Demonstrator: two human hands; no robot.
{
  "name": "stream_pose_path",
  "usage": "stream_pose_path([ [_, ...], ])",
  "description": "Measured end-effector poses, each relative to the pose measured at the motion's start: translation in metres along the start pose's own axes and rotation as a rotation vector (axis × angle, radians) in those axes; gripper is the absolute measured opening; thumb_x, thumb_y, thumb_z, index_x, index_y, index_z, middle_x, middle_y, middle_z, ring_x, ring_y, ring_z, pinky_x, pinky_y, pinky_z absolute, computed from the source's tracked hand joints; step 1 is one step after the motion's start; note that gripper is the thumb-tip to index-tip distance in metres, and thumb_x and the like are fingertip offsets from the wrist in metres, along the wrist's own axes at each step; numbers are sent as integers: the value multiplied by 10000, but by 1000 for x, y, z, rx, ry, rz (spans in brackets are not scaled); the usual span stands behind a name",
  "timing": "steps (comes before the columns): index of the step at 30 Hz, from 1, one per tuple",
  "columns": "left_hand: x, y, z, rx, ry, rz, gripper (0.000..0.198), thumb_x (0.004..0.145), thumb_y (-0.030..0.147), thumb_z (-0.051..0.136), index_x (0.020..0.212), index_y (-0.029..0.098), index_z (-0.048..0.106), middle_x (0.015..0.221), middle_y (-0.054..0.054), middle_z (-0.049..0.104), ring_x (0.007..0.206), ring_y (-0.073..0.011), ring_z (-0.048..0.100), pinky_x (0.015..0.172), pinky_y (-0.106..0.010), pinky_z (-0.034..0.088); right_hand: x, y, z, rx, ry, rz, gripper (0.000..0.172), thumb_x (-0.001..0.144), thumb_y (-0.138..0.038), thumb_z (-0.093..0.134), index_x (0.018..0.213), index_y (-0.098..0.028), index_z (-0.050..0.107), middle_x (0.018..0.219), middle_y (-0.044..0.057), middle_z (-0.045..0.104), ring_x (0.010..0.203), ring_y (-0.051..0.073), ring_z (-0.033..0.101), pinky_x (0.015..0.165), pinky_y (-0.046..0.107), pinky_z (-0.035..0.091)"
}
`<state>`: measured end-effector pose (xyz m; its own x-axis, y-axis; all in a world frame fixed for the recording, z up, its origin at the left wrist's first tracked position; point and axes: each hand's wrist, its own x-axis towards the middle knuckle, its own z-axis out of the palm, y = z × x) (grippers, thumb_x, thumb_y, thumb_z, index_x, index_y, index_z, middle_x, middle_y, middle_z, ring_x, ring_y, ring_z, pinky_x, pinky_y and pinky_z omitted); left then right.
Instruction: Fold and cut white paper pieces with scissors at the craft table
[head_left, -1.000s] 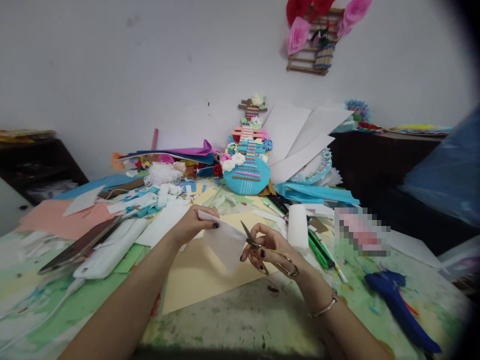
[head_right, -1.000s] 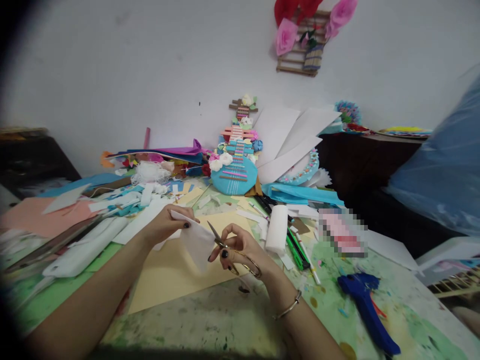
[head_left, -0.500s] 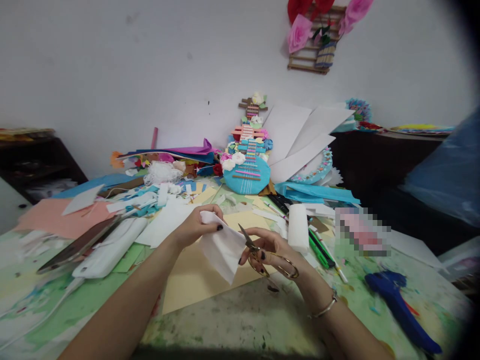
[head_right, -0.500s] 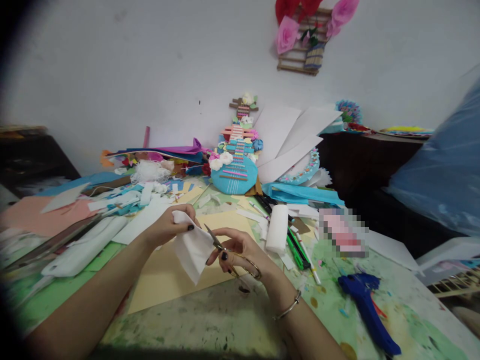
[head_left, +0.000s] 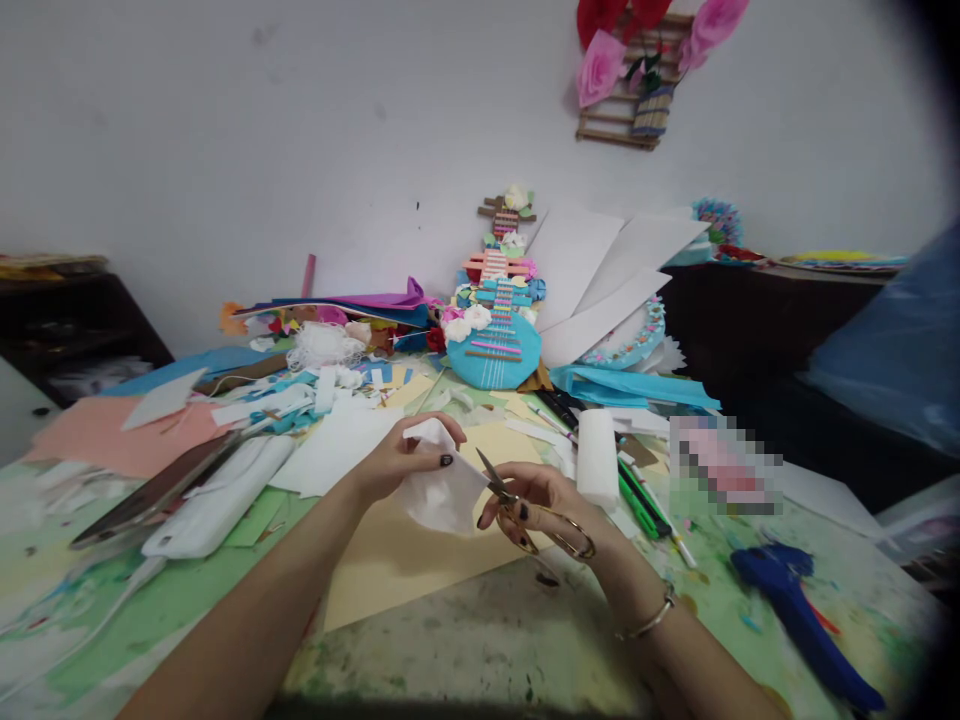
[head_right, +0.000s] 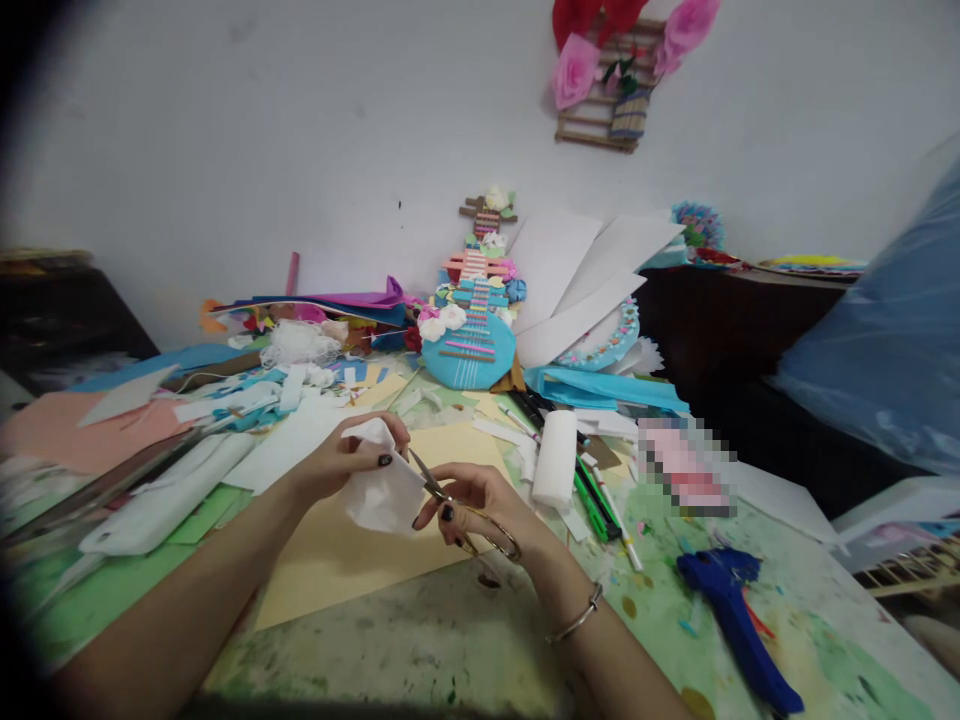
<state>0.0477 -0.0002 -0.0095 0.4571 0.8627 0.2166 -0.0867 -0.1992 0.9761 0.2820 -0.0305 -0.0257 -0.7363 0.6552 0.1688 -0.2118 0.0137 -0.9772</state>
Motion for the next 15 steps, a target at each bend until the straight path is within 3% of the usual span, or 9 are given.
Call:
stream_pose_path([
  [3, 1, -3, 2, 0, -2, 22, 340, 598, 298, 742, 867, 145, 601, 742, -31, 563, 660, -149, 523, 551, -216, 382, 0, -1, 0, -3, -1, 16, 548, 737, -434, 656, 1180, -151, 501, 899, 127, 654, 549, 80, 467, 515, 227, 358],
  [9, 3, -6, 4, 9, 32, 58, 199, 620, 252, 735, 705, 133, 600, 688, -36, 573, 663, -162, 544, 575, -244, 404, 0, 1, -1, 6, 1, 11, 550, 728, -441, 660, 1165, -147, 500, 902, 129, 655, 549, 80, 473, 511, 224, 362],
  [15, 2, -3, 7, -25, 54, 31, 202, 601, 215, 748, 717, 137, 601, 692, -28, 595, 619, -137, 535, 539, -223, 396, 1, -1, -1, -1, 0, 28, 551, 708, -449, 674, 1129, -149, 480, 890, 123, 658, 522, 75, 475, 487, 211, 368],
])
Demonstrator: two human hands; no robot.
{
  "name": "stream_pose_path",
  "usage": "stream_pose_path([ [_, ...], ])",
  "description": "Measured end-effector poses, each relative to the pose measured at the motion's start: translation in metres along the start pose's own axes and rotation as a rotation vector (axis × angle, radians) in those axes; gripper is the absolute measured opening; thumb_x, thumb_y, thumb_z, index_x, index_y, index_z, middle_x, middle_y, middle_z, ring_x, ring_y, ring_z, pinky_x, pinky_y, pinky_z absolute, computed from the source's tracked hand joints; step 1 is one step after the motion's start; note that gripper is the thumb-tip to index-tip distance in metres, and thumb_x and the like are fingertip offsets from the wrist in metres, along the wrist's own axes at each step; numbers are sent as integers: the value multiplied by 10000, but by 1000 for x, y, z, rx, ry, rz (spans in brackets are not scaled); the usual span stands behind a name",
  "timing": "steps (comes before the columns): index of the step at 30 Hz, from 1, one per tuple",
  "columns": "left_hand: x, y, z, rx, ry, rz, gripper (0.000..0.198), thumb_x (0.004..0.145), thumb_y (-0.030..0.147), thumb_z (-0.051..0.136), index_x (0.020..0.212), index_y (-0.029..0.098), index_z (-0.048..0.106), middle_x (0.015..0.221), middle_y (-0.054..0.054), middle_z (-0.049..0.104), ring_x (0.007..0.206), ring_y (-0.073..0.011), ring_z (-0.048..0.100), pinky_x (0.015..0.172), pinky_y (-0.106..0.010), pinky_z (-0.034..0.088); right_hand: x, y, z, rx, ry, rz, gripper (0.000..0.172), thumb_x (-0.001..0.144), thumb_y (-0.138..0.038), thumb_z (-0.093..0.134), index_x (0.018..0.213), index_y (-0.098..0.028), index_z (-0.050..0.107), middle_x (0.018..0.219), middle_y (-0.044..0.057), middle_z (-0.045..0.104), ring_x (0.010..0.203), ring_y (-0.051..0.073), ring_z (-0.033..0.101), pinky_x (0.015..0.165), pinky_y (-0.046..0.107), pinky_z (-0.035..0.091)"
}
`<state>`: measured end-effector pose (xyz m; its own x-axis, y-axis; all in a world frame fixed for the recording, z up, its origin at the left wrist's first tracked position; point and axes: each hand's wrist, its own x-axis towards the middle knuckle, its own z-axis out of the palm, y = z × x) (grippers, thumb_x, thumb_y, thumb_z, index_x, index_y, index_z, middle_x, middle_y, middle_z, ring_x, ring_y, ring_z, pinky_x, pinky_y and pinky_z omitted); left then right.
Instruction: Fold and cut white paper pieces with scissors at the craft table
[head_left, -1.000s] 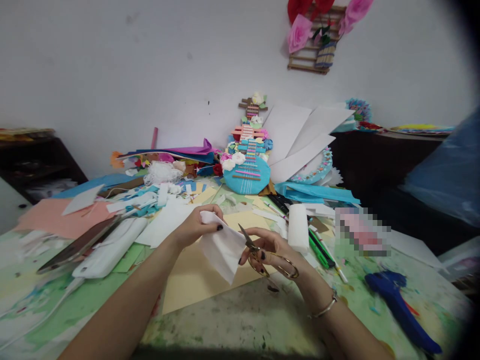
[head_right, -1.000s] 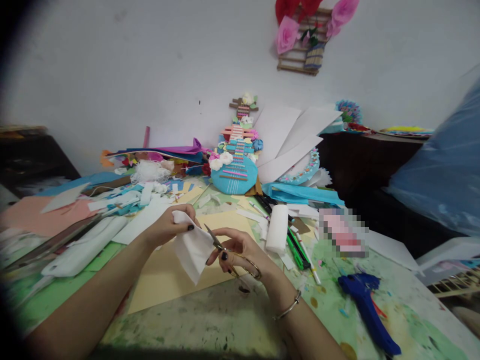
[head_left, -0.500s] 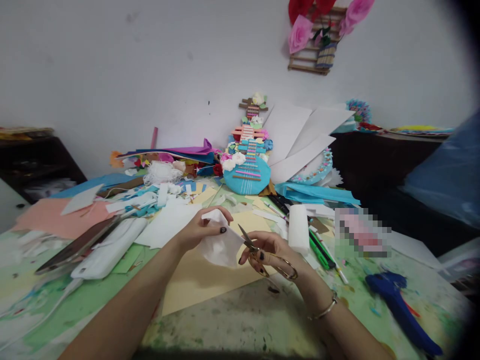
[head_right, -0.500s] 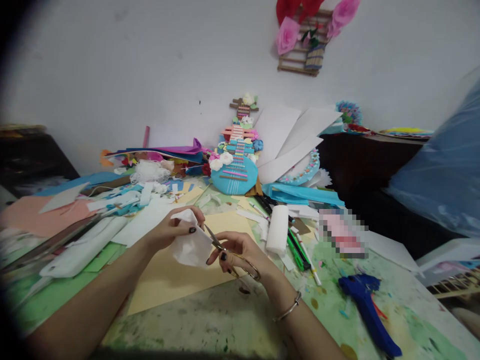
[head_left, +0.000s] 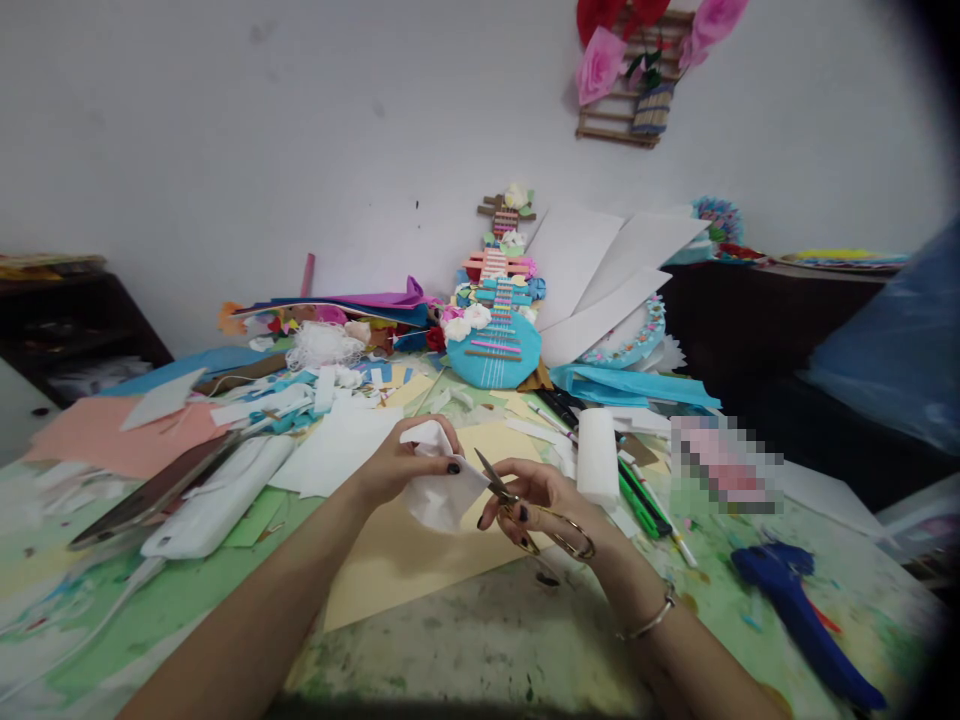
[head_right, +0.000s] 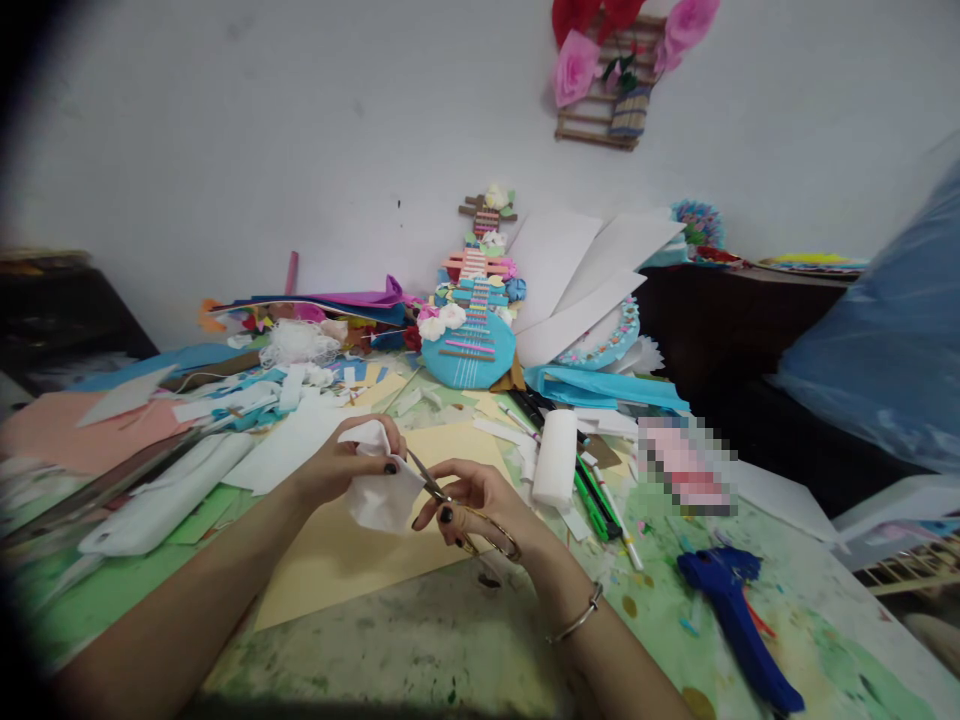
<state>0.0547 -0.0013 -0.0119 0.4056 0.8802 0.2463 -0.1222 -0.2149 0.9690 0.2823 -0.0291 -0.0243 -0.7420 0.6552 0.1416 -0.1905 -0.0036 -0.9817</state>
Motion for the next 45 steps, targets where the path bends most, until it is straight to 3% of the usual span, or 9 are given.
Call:
stream_pose_path([
  [11, 0, 3, 2, -15, 36, -31, 246, 573, 206, 764, 738, 139, 596, 683, -13, 593, 581, -116, 529, 502, -198, 392, 2, 5, 1, 25, 48, -14, 599, 651, -510, 693, 1065, -144, 464, 731, 76, 667, 402, 47, 417, 391, 180, 329],
  [21, 0, 1, -1, -28, 66, -6, 244, 579, 191, 766, 745, 149, 591, 660, 2, 598, 555, -106, 527, 485, -190, 384, 5, 0, 5, 30, 132, 123, 432, 580, -151, 660, 971, -171, 480, 623, 0, 670, 313, 35, 389, 309, 142, 314],
  [33, 0, 1, -6, -77, 113, -18, 266, 575, 226, 762, 762, 138, 595, 620, 4, 601, 517, -107, 532, 445, -183, 390, 5, 1, 5, -3, 180, 116, 422, 570, -105, 609, 967, -171, 483, 591, -11, 666, 293, 33, 362, 298, 143, 302],
  [38, -1, 4, -4, -88, 112, -35, 259, 587, 201, 755, 779, 138, 592, 673, -17, 653, 562, -134, 580, 491, -206, 433, 5, -1, 8, -14, 150, 82, 458, 610, -284, 685, 992, -163, 463, 618, 13, 660, 302, 30, 360, 314, 150, 283],
  [42, -1, 4, -4, -98, 99, -26, 261, 594, 195, 751, 794, 144, 591, 702, -27, 676, 599, -151, 602, 531, -225, 453, 5, 5, 7, 0, 68, 3, 639, 618, -567, 675, 1045, -163, 427, 679, 58, 660, 360, 49, 408, 366, 176, 312],
  [45, -1, 2, -5, -70, 120, -27, 262, 585, 195, 757, 782, 142, 593, 654, -4, 650, 545, -122, 569, 488, -196, 418, 6, 10, 6, 32, 45, -47, 696, 596, -640, 660, 1039, -168, 402, 689, 77, 653, 422, 77, 464, 404, 189, 328],
])
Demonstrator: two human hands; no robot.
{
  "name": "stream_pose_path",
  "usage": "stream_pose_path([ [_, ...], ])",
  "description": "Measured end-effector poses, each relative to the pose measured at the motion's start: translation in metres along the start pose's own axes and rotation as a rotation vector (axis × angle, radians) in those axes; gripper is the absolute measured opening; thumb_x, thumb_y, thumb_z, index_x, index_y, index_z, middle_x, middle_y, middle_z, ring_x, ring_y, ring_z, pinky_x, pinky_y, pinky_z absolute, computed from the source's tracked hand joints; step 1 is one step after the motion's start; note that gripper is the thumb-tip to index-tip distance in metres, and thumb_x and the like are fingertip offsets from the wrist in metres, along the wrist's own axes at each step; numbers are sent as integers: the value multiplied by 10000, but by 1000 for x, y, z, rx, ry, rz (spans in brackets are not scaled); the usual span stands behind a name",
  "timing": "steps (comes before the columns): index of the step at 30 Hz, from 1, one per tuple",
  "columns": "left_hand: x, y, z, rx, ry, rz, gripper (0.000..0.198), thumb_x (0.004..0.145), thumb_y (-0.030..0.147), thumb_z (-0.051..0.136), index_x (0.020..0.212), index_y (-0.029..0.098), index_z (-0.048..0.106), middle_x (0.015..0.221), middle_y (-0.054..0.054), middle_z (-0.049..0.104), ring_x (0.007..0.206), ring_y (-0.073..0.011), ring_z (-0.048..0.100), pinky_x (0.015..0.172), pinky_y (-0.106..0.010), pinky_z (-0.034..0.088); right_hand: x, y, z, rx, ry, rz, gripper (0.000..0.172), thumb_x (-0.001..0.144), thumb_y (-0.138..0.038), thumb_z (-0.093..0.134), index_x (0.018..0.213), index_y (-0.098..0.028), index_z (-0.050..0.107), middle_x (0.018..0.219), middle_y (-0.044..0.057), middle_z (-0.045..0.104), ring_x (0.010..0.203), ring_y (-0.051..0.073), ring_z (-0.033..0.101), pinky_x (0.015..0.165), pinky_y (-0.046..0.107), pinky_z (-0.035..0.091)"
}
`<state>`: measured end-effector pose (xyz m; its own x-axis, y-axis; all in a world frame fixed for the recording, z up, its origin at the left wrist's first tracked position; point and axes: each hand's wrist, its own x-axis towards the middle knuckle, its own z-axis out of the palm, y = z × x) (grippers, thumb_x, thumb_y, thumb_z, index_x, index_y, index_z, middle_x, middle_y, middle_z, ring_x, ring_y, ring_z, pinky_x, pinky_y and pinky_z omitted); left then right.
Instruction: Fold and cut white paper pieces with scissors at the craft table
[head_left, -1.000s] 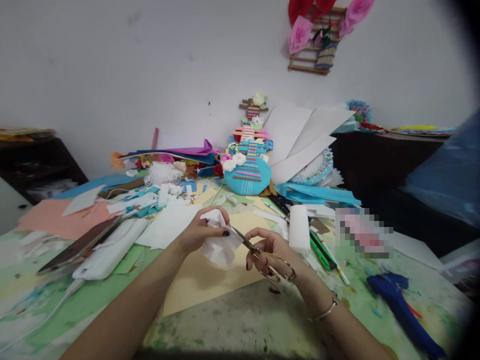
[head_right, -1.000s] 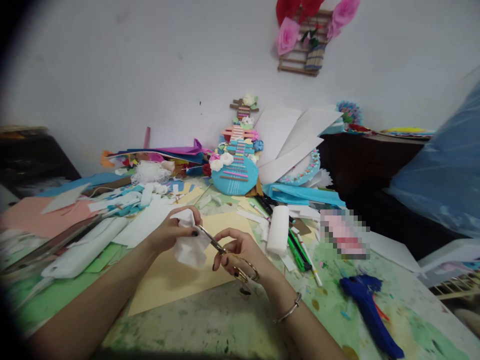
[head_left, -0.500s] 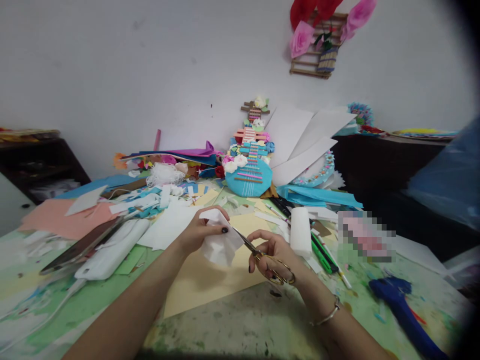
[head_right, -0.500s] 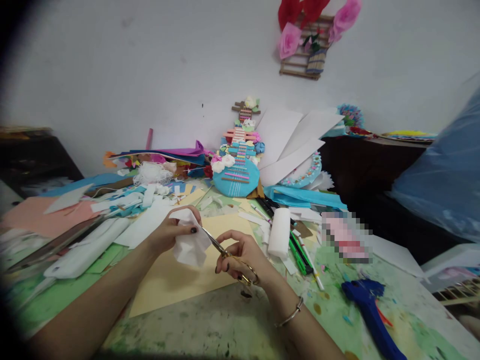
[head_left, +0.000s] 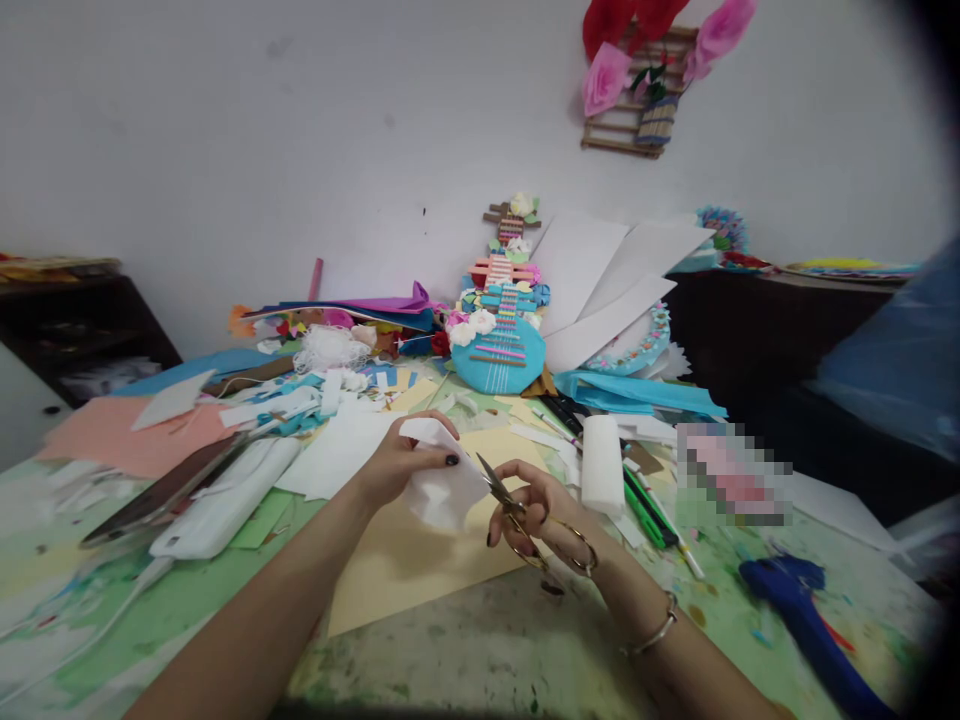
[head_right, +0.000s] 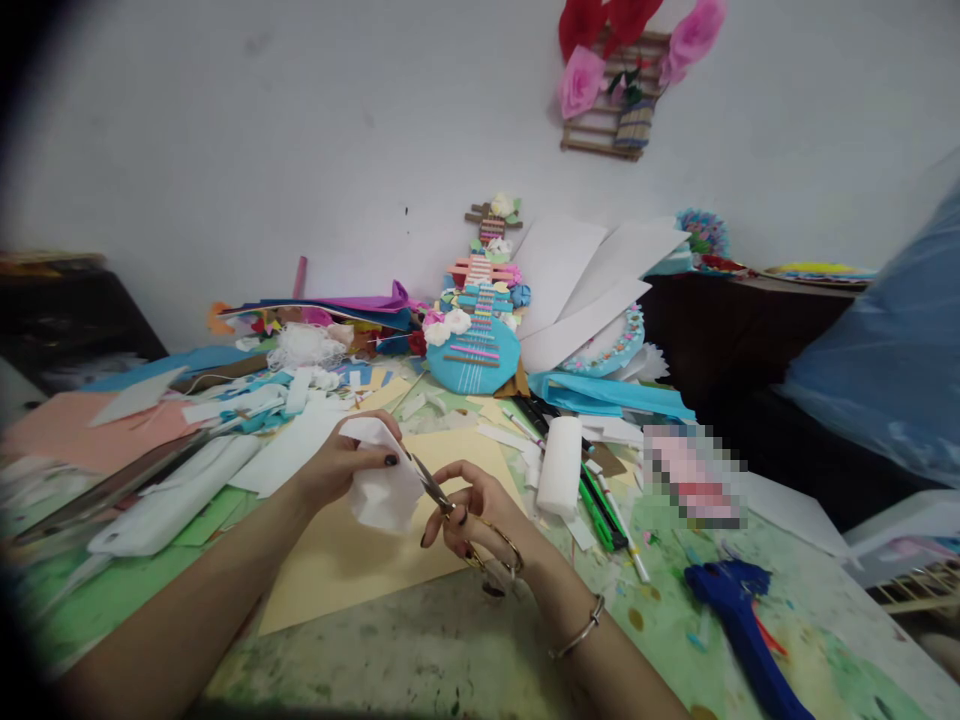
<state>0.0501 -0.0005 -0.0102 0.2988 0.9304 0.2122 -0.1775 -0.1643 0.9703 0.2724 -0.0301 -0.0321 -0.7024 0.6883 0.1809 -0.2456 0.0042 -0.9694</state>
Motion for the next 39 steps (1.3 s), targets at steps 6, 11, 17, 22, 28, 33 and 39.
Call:
stream_pose_path([
  [6, 0, -2, 2, 37, -17, -26, 280, 576, 194, 769, 787, 140, 594, 663, -7, 646, 564, -121, 567, 501, -197, 416, 1, 0, 4, -3, 32, 6, 669, 603, -656, 641, 999, -188, 371, 705, 80, 658, 413, 84, 462, 402, 205, 340],
  [11, -1, -5, 8, 72, -24, -20, 268, 576, 208, 773, 769, 130, 605, 648, -6, 627, 585, -120, 556, 512, -196, 408, 1, 1, 2, 10, 26, -28, 606, 655, -605, 636, 1001, -186, 369, 748, 101, 674, 392, 71, 444, 398, 207, 345],
  [17, -2, -9, 16, 66, -50, -14, 248, 606, 217, 759, 787, 127, 615, 666, -8, 625, 608, -119, 562, 538, -203, 417, 0, -1, 0, -28, 63, -23, 556, 678, -577, 635, 974, -186, 371, 749, 88, 674, 419, 78, 464, 413, 206, 344],
  [22, -2, -9, 20, 57, -21, -40, 253, 599, 217, 765, 787, 134, 617, 701, -17, 645, 635, -135, 591, 566, -224, 447, 0, -6, 3, -56, 95, -30, 570, 661, -609, 624, 949, -191, 364, 690, 56, 667, 380, 65, 425, 381, 193, 324],
  [28, -3, -9, 20, 32, -7, -67, 279, 578, 215, 777, 789, 147, 608, 655, 3, 642, 574, -111, 575, 526, -200, 432, 2, -6, 4, 13, 146, 50, 562, 594, -464, 717, 933, -206, 352, 604, 12, 666, 305, 39, 359, 323, 155, 285],
  [33, -1, -8, 16, 41, -31, -64, 295, 571, 224, 778, 804, 145, 617, 659, -3, 642, 586, -117, 578, 532, -198, 433, 3, -4, 4, 17, 185, 118, 518, 569, -322, 720, 920, -215, 355, 573, -11, 664, 281, 41, 345, 296, 147, 268],
  [39, 1, 1, -6, -21, -207, -97, 437, 587, 346, 745, 938, 104, 649, 860, -116, 688, 734, -224, 632, 607, -276, 483, 1, -6, 4, -42, 186, 74, 551, 598, -501, 693, 917, -202, 358, 585, 15, 660, 296, 41, 357, 308, 151, 269],
])
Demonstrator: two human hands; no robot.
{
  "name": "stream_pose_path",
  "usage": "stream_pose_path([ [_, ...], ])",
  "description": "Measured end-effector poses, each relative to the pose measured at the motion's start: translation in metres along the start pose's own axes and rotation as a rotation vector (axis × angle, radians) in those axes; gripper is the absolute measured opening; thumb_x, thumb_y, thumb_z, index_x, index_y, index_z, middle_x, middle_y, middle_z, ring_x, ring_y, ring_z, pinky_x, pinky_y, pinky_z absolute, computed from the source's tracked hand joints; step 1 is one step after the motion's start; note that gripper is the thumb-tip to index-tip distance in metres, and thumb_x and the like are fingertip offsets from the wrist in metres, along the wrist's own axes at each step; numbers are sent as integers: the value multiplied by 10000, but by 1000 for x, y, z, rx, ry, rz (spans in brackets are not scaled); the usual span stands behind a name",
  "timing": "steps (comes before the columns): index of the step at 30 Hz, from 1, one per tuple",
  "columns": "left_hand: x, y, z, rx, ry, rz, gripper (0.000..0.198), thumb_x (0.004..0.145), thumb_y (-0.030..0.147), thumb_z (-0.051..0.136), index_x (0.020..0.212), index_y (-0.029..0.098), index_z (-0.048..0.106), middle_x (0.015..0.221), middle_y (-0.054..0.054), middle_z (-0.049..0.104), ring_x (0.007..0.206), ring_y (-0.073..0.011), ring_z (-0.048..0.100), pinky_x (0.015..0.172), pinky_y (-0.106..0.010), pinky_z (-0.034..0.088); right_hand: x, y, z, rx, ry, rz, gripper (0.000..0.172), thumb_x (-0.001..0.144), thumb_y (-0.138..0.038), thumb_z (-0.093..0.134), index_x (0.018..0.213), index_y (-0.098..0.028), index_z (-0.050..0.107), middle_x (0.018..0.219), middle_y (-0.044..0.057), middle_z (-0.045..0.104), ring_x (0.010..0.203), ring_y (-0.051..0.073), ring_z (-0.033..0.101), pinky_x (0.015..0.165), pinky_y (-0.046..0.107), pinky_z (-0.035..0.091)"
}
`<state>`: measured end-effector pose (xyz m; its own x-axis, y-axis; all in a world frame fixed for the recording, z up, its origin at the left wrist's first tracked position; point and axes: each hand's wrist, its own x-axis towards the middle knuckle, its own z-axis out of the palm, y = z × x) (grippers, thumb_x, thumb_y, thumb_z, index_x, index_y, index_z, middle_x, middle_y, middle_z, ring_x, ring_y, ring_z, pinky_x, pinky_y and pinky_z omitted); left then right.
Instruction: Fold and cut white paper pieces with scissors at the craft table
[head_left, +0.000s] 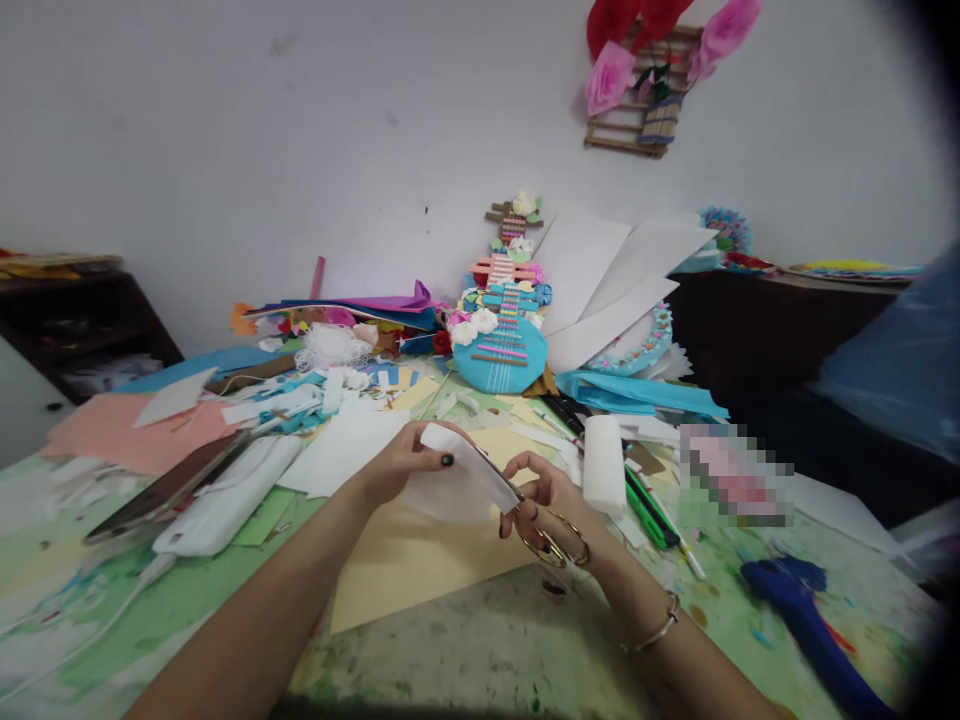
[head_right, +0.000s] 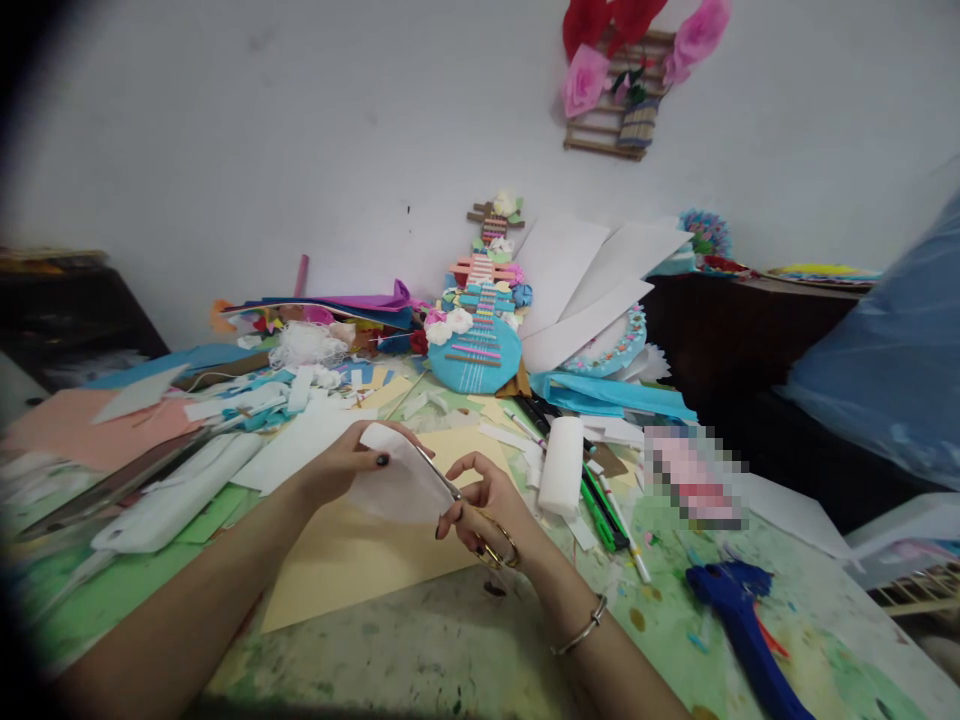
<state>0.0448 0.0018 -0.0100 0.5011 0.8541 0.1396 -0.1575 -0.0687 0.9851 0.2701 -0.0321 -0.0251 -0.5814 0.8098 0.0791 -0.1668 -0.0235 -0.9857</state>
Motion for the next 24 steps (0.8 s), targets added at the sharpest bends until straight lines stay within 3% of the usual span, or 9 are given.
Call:
stream_pose_path([
  [4, -3, 3, -12, -25, 52, -52, 399, 603, 379, 729, 879, 95, 686, 774, -114, 699, 659, -213, 639, 594, -285, 491, -2, -1, 0, -26, -36, -19, 546, 639, -545, 661, 926, -203, 348, 620, 34, 669, 306, 37, 349, 316, 155, 271],
  [10, -3, 4, -13, 36, 138, -130, 243, 593, 277, 751, 765, 110, 710, 643, -76, 693, 540, -164, 622, 492, -224, 458, -1, -3, 0, -19, -58, 8, 562, 604, -532, 682, 908, -207, 339, 621, 24, 670, 302, 31, 350, 320, 153, 279],
  [15, -5, 6, -12, 60, 104, -126, 261, 584, 283, 758, 784, 121, 719, 665, -71, 699, 552, -171, 626, 486, -233, 469, -1, -3, 1, -29, -66, 25, 548, 609, -508, 683, 911, -210, 338, 621, 22, 671, 297, 38, 354, 310, 155, 273],
  [24, -3, 8, -3, 226, 148, -60, 170, 595, 258, 759, 724, 148, 747, 725, -90, 721, 630, -175, 627, 537, -222, 464, -4, -5, 0, -68, -98, 49, 615, 572, -572, 693, 921, -214, 335, 657, 36, 672, 333, 40, 366, 342, 158, 273],
])
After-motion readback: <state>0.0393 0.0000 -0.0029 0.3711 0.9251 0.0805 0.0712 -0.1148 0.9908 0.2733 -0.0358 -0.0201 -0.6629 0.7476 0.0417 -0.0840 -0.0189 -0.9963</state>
